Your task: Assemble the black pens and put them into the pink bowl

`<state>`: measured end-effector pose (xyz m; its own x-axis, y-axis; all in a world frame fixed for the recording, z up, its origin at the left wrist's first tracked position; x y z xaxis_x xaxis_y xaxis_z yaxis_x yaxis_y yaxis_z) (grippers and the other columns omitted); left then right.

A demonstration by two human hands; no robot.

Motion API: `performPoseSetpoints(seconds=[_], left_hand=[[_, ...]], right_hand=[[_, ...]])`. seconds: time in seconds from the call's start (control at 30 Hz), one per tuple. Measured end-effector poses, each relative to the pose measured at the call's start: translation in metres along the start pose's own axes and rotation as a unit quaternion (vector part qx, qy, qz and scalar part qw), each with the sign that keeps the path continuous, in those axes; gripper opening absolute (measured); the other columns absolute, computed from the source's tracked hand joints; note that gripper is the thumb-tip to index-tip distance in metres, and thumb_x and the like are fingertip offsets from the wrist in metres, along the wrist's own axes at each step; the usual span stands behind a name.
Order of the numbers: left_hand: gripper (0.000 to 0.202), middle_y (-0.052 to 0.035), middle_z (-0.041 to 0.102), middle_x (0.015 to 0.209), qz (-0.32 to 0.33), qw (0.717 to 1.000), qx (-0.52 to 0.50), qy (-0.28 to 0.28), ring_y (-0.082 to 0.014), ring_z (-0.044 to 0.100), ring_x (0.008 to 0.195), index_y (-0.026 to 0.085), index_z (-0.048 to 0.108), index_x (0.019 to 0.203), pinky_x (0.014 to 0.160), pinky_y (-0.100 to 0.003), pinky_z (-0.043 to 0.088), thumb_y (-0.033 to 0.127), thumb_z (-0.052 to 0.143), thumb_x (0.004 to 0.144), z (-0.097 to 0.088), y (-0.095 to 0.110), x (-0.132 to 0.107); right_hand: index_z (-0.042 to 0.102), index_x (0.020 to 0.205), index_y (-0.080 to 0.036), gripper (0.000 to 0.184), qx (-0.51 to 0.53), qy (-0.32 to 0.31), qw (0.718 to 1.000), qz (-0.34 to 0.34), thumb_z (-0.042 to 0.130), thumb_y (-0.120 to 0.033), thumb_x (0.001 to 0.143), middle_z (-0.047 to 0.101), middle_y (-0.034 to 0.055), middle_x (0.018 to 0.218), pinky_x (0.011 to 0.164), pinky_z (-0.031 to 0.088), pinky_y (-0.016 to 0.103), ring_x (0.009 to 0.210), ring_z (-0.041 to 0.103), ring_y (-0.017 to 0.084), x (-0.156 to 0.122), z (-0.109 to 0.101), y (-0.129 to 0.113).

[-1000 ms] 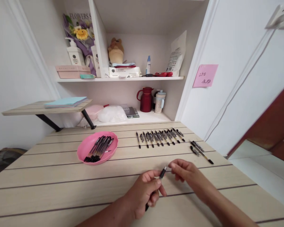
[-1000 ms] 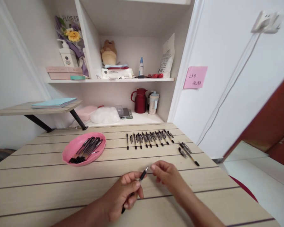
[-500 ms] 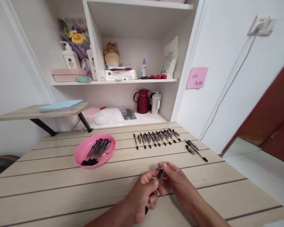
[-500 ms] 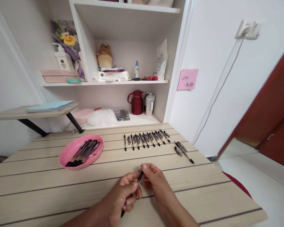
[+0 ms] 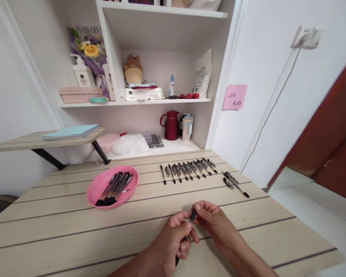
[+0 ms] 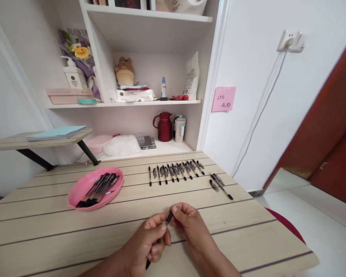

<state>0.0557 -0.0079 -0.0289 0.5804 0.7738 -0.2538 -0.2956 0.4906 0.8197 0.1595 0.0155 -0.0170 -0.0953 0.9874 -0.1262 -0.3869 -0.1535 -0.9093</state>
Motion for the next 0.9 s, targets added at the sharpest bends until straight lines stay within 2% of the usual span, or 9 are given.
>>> performPoseSetpoints(seconds=[0.33, 0.4, 0.47, 0.53, 0.6, 0.67, 0.7, 0.77, 0.9], left_hand=[[0.037, 0.0031, 0.053, 0.062, -0.012, 1.000, -0.003, 0.003, 0.0014, 0.022, 0.033, 0.018, 0.049, 0.103, 0.038, -0.019, 0.006, 0.034, 0.059, 0.071, 0.002, 0.003, -0.001], [0.037, 0.0030, 0.053, 0.062, -0.009, 1.000, -0.003, 0.004, 0.0010, 0.022, 0.033, 0.018, 0.048, 0.105, 0.038, -0.019, 0.006, 0.032, 0.058, 0.072, 0.002, 0.003, -0.002], [0.037, 0.0029, 0.053, 0.062, -0.014, 1.000, -0.006, 0.011, 0.0009, 0.021, 0.033, 0.018, 0.048, 0.107, 0.038, -0.019, 0.006, 0.030, 0.057, 0.072, 0.001, 0.003, -0.002], [0.039, 0.0028, 0.054, 0.062, -0.024, 1.000, -0.007, 0.017, 0.0009, 0.020, 0.034, 0.018, 0.048, 0.107, 0.038, -0.019, 0.006, 0.029, 0.058, 0.071, 0.000, 0.001, -0.003], [0.041, 0.0025, 0.054, 0.062, -0.031, 0.999, -0.006, 0.019, 0.0008, 0.021, 0.034, 0.018, 0.048, 0.107, 0.039, -0.019, 0.006, 0.030, 0.060, 0.070, -0.001, 0.000, -0.003], [0.042, 0.0022, 0.054, 0.062, -0.032, 0.999, -0.005, 0.018, 0.0006, 0.022, 0.035, 0.018, 0.049, 0.106, 0.039, -0.018, 0.006, 0.032, 0.061, 0.069, -0.001, 0.000, -0.003], [0.042, 0.0021, 0.054, 0.062, -0.032, 0.999, -0.005, 0.018, 0.0005, 0.022, 0.035, 0.018, 0.049, 0.107, 0.040, -0.019, 0.006, 0.032, 0.061, 0.069, -0.001, 0.000, -0.003], [0.042, 0.0019, 0.055, 0.062, -0.031, 0.999, -0.004, 0.021, 0.0004, 0.022, 0.035, 0.018, 0.049, 0.107, 0.040, -0.019, 0.006, 0.032, 0.061, 0.069, -0.001, 0.001, -0.003], [0.040, 0.0014, 0.055, 0.062, -0.034, 0.999, 0.001, 0.025, 0.0001, 0.022, 0.035, 0.017, 0.049, 0.107, 0.040, -0.019, 0.006, 0.030, 0.059, 0.070, -0.001, 0.001, -0.003]], right_hand=[[0.062, 0.081, -0.016, 0.031, 0.010, 0.014, 1.000, 0.011, 0.068, -0.041, 0.063, 0.061, 0.0020, 0.071, 0.058, 0.040, 0.023, 0.058, 0.051, 0.010, -0.004, 0.002, 0.002], [0.061, 0.080, -0.017, 0.031, -0.040, 0.022, 0.999, 0.001, 0.063, -0.045, 0.067, 0.061, 0.0021, 0.070, 0.059, 0.040, 0.025, 0.060, 0.052, 0.011, -0.004, -0.004, -0.003], [0.060, 0.074, -0.017, 0.032, -0.149, 0.047, 0.986, -0.048, 0.056, -0.048, 0.070, 0.061, 0.0027, 0.068, 0.060, 0.040, 0.026, 0.063, 0.052, 0.013, -0.001, -0.022, -0.020], [0.059, 0.070, -0.018, 0.032, -0.313, 0.107, 0.936, -0.123, 0.052, -0.049, 0.071, 0.061, 0.0035, 0.067, 0.059, 0.039, 0.027, 0.063, 0.052, 0.015, 0.005, -0.054, -0.049], [0.060, 0.072, -0.020, 0.029, -0.504, 0.214, 0.824, -0.146, 0.049, -0.047, 0.072, 0.061, 0.0035, 0.066, 0.057, 0.037, 0.028, 0.063, 0.053, 0.018, 0.012, -0.096, -0.077], [0.060, 0.074, -0.022, 0.030, -0.653, 0.269, 0.701, -0.097, 0.044, -0.047, 0.074, 0.063, 0.0052, 0.071, 0.053, 0.034, 0.029, 0.064, 0.055, 0.021, 0.023, -0.136, -0.094], [0.061, 0.077, -0.021, 0.032, -0.696, 0.280, 0.657, -0.073, 0.042, -0.047, 0.075, 0.064, 0.0071, 0.075, 0.051, 0.034, 0.029, 0.066, 0.056, 0.022, 0.028, -0.152, -0.098], [0.060, 0.085, -0.018, 0.034, -0.749, 0.283, 0.596, -0.053, 0.040, -0.045, 0.076, 0.065, 0.0109, 0.086, 0.051, 0.035, 0.030, 0.072, 0.058, 0.025, 0.036, -0.175, -0.099], [0.059, 0.084, -0.018, 0.031, -0.799, 0.257, 0.542, -0.044, 0.039, -0.040, 0.078, 0.064, 0.0111, 0.089, 0.054, 0.036, 0.029, 0.079, 0.059, 0.025, 0.045, -0.191, -0.085]])
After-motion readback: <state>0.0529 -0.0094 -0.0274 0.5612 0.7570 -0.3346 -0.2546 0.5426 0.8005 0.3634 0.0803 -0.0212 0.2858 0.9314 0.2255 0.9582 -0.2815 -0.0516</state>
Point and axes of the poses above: each hand's wrist, its own x-axis towards the middle knuckle, its own z-axis out of the palm, y = z × x, the point moved 6 cm from there along x, towards the middle knuckle
